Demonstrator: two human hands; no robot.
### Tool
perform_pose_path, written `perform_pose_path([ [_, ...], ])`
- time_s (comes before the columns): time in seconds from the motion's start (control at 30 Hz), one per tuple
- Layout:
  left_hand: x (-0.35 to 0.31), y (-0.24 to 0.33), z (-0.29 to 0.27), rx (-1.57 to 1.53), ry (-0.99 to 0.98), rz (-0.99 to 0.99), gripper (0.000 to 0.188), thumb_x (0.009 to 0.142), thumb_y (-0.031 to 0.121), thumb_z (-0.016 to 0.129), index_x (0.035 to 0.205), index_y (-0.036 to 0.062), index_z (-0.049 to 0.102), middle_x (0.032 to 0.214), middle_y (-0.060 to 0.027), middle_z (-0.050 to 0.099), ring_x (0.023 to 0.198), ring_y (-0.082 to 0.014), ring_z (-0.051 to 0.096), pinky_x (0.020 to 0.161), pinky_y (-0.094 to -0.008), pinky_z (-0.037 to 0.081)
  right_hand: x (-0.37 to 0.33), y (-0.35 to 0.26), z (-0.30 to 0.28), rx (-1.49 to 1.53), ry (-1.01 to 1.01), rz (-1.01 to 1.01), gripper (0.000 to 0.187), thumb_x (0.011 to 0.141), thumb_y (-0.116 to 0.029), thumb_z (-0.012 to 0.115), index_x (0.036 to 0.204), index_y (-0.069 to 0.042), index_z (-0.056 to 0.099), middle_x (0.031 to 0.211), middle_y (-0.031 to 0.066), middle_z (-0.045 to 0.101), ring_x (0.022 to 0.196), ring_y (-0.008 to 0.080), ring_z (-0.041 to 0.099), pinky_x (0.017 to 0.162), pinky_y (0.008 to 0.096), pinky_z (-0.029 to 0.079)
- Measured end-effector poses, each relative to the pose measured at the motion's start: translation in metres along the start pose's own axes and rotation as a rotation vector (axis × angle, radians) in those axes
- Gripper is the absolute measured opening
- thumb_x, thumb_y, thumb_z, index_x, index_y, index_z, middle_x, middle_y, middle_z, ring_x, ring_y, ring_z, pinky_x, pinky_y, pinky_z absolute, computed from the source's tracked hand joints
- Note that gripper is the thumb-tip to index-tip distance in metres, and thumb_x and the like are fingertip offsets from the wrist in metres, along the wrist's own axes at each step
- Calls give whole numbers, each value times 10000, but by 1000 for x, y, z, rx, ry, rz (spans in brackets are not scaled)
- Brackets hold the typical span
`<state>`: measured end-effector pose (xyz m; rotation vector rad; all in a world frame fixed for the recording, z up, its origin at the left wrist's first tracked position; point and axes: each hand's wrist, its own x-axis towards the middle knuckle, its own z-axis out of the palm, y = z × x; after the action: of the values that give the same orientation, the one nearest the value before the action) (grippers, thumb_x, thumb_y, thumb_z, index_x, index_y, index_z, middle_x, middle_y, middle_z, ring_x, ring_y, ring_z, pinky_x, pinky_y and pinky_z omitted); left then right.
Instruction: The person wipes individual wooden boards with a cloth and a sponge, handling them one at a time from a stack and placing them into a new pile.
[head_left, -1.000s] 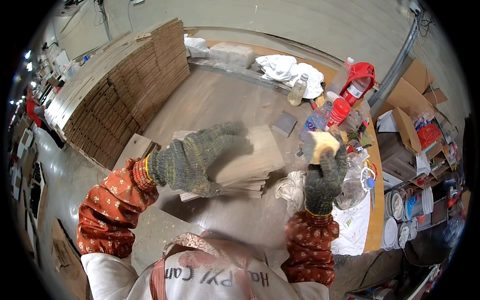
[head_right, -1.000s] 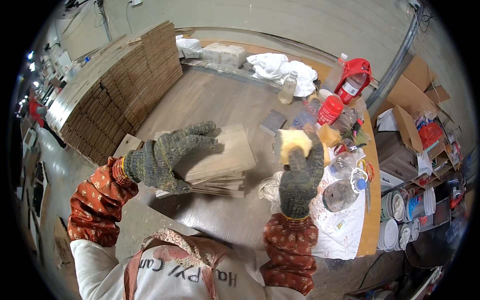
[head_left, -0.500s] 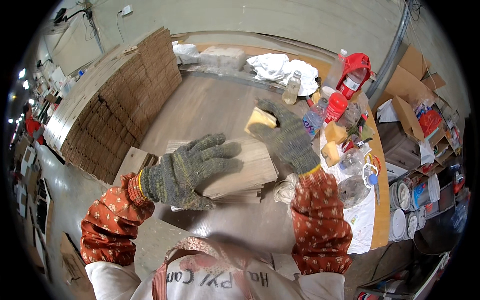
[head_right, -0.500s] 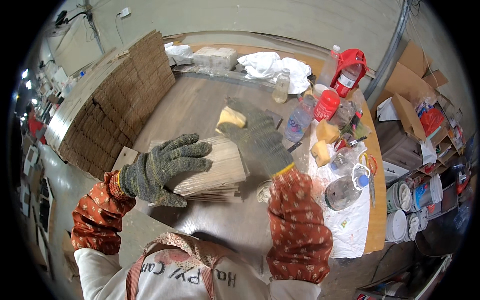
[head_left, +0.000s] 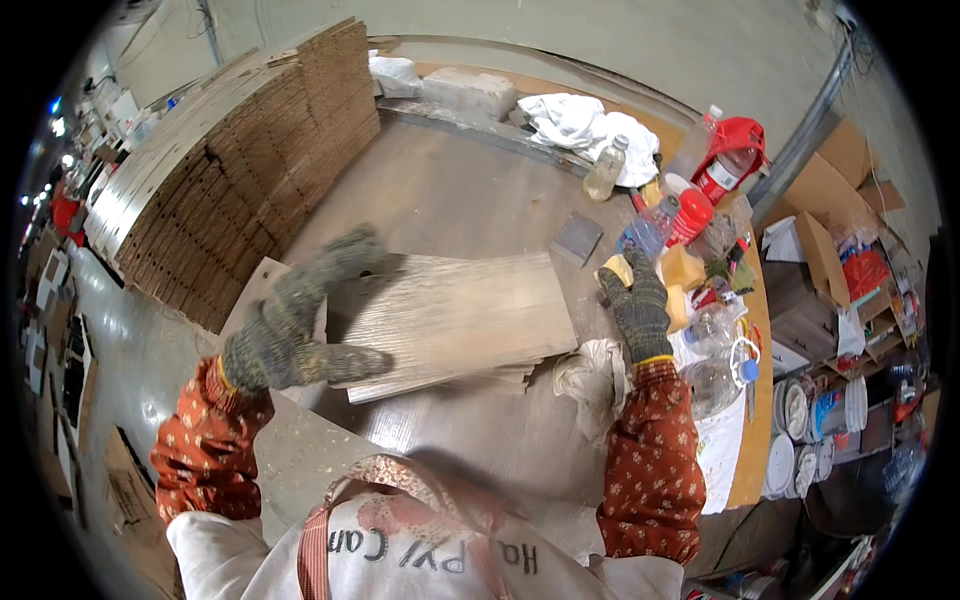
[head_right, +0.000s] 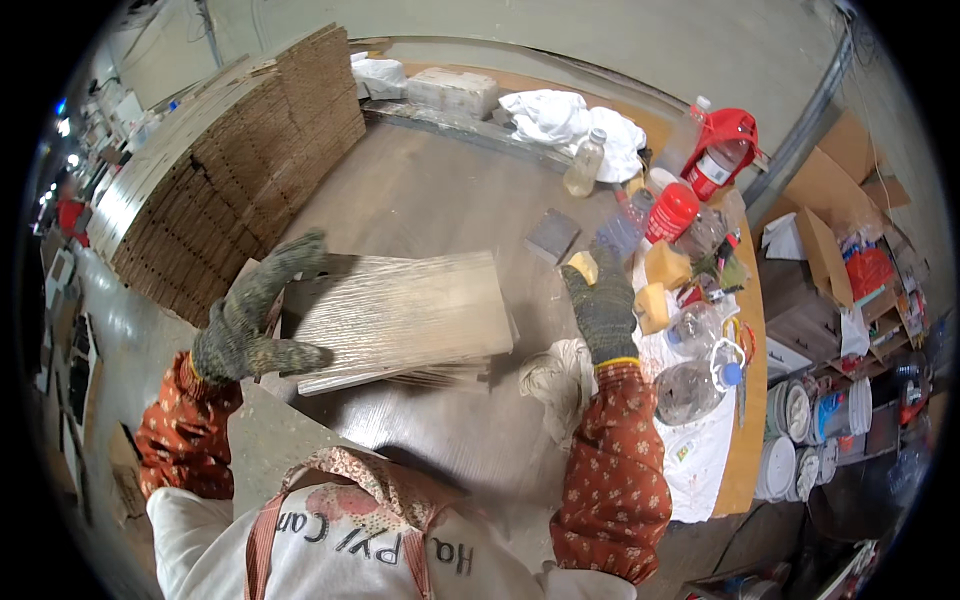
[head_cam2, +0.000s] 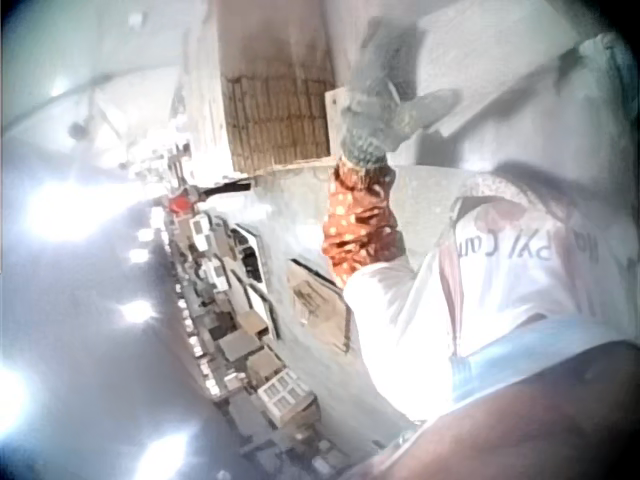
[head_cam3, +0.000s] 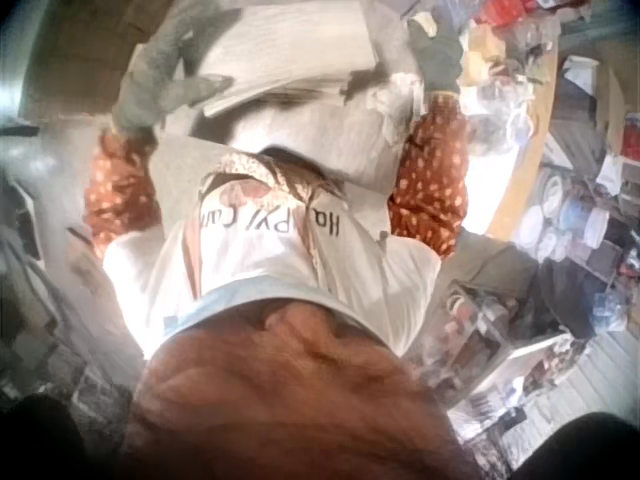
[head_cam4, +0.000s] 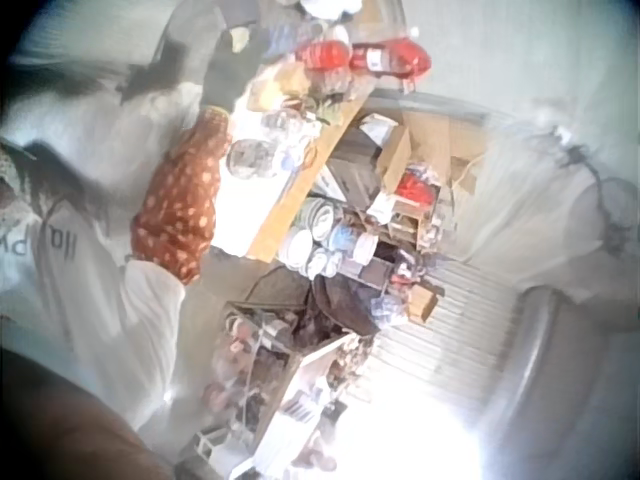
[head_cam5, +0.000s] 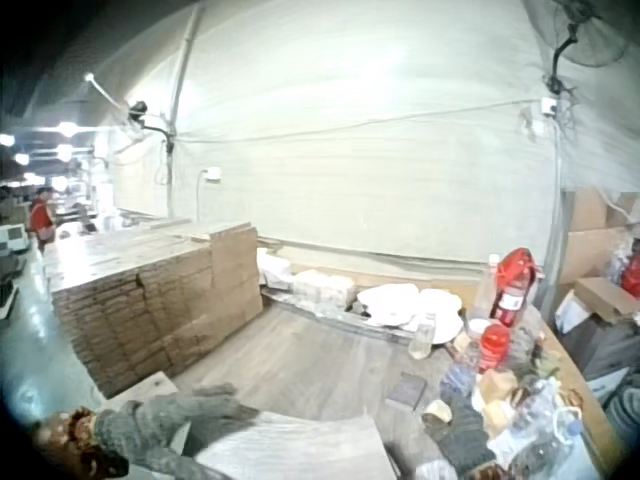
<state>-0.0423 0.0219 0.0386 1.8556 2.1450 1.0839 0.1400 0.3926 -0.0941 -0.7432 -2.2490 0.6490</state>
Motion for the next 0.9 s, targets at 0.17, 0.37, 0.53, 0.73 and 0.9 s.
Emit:
perform_pose_path([
  [0.17, -48, -9, 26, -301, 341, -409, 843, 702, 297, 856, 1378, 19, 437, 1357, -207, 490, 1329, -318, 412, 1118, -462, 318, -24, -5, -17, -189, -138, -175, 698, 812, -462, 698, 1314, -27, 482, 1176, 240, 594, 1051, 388, 588, 884, 462, 468],
  [0.37, -54, 6, 38, -485, 453, -688, 692, 716, 256, 855, 1248, -19, 511, 1149, -153, 606, 1094, -226, 579, 961, -377, 469, -138, 11, -16, -540, -305, -130, 784, 810, -494, 685, 1365, -3, 430, 1211, 239, 572, 1086, 396, 567, 938, 453, 454],
  [0.53, -61, 4, 24, -396, 347, -752, 482, 737, 215, 845, 1101, 26, 591, 938, -32, 626, 883, -105, 591, 792, -261, 501, -150, 20, 0, 53, 22, 99, 583, 884, -334, 644, 1359, -45, 467, 1113, 160, 628, 1029, 272, 613, 935, 382, 474],
  [0.73, -65, -5, 4, -660, 385, -737, 340, 827, 276, 753, 1009, 18, 626, 815, -46, 643, 686, -102, 601, 636, -248, 509, -67, -71, -69, 249, 131, -398, 482, 906, -233, 614, 1327, -35, 487, 1103, 157, 621, 942, 274, 624, 829, 363, 524],
  [0.9, -71, -6, 9, -909, 290, -776, 309, 899, 300, 661, 935, -7, 652, 745, -70, 662, 587, -108, 626, 531, -226, 517, -33, -175, -30, 224, -40, -420, 534, 881, -226, 677, 1330, -7, 489, 1186, 163, 613, 1021, 267, 621, 859, 346, 526],
])
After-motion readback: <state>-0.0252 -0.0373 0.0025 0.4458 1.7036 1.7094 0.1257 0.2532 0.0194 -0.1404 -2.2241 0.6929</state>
